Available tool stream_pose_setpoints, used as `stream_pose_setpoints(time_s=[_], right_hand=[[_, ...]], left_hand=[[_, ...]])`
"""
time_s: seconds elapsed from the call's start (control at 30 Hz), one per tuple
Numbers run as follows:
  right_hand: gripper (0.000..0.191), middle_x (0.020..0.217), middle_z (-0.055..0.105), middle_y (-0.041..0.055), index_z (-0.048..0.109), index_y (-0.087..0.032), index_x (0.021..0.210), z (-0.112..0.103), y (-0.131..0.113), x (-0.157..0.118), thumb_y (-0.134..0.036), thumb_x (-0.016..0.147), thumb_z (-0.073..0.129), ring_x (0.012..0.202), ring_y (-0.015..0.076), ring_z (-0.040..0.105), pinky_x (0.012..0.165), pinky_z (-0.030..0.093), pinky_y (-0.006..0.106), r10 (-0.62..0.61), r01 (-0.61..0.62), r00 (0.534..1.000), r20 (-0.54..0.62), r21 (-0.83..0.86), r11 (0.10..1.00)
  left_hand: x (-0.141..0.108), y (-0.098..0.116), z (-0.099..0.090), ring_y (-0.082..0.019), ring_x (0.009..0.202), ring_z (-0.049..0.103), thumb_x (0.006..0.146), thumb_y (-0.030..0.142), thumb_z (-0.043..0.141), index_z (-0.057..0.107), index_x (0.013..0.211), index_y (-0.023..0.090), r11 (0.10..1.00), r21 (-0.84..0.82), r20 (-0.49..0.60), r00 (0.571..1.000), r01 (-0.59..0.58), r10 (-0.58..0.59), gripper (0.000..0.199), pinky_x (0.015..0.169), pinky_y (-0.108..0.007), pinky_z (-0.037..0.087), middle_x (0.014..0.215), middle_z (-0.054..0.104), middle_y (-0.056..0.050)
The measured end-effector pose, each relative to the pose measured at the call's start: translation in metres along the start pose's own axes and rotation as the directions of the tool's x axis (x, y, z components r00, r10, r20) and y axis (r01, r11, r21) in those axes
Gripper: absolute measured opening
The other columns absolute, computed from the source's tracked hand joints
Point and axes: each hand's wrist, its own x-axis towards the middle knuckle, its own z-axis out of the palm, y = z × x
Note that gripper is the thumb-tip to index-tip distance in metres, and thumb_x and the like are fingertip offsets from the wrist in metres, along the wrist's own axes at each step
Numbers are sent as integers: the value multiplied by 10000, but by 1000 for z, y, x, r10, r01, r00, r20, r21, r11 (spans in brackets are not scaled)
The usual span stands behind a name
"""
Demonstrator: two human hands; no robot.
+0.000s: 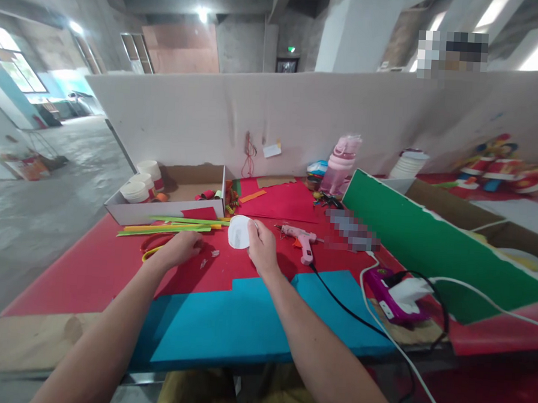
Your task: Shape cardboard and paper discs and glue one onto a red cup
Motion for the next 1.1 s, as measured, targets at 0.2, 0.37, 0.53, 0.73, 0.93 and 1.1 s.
stream_pose_setpoints(time_s=[0.2, 0.37, 0.53, 0.73, 0.93, 1.1], right_hand=[[357, 582, 443, -26, 406, -199, 641, 2, 1, 0, -422, 914, 354, 574, 118, 416, 529, 259, 236, -11, 11, 1000, 17, -12, 1000], [370, 538, 375, -40, 344, -211, 607, 4, 2, -1, -420, 912, 341, 540, 114, 378, 516, 230, 244, -21, 23, 998, 61, -42, 999], [351, 551, 400, -32, 354, -207, 618, 4, 0, -1, -406, 906, 339, 553, 117, 396, 530, 228, 250, -17, 23, 997, 78, -68, 997], [349, 543, 400, -28, 323, -213, 608, 6, -1, -3, -399, 902, 336, 541, 118, 380, 530, 223, 255, -45, 56, 992, 115, -95, 994], [339, 551, 404, -23, 328, -215, 617, 5, 1, -2, -403, 899, 333, 543, 123, 380, 533, 221, 257, -39, 53, 992, 120, -115, 992], [336, 570, 411, -19, 328, -215, 625, 6, 0, -3, -398, 907, 320, 563, 129, 404, 544, 234, 253, -38, 54, 988, 152, -102, 993]], left_hand=[[-2, 28, 1, -148, 691, 574, 761, 181, 481, 651, 875, 185, 986, -110, 18, 991, -126, 129, 205, 609, -230, 412, 808, 665, -27], [2, 35, 12, -166, 731, 587, 749, 153, 488, 664, 810, 166, 976, -106, 12, 981, -189, 191, 187, 657, -246, 436, 824, 665, -52], [-12, 17, 3, -170, 747, 598, 779, 202, 490, 657, 880, 179, 989, -104, -14, 994, -106, 105, 196, 659, -254, 445, 871, 680, -45], [-28, 19, 8, -184, 830, 605, 804, 216, 474, 662, 928, 190, 985, -73, 81, 983, -157, 163, 227, 726, -267, 443, 957, 674, -65], [-33, 26, 13, -143, 615, 523, 730, 155, 465, 557, 744, 179, 995, 14, 12, 995, -101, 101, 96, 565, -237, 367, 703, 600, -20], [-72, -38, -49, -147, 697, 566, 769, 353, 508, 574, 817, 171, 978, -203, -155, 984, 50, -82, 200, 641, -236, 440, 750, 631, -17]])
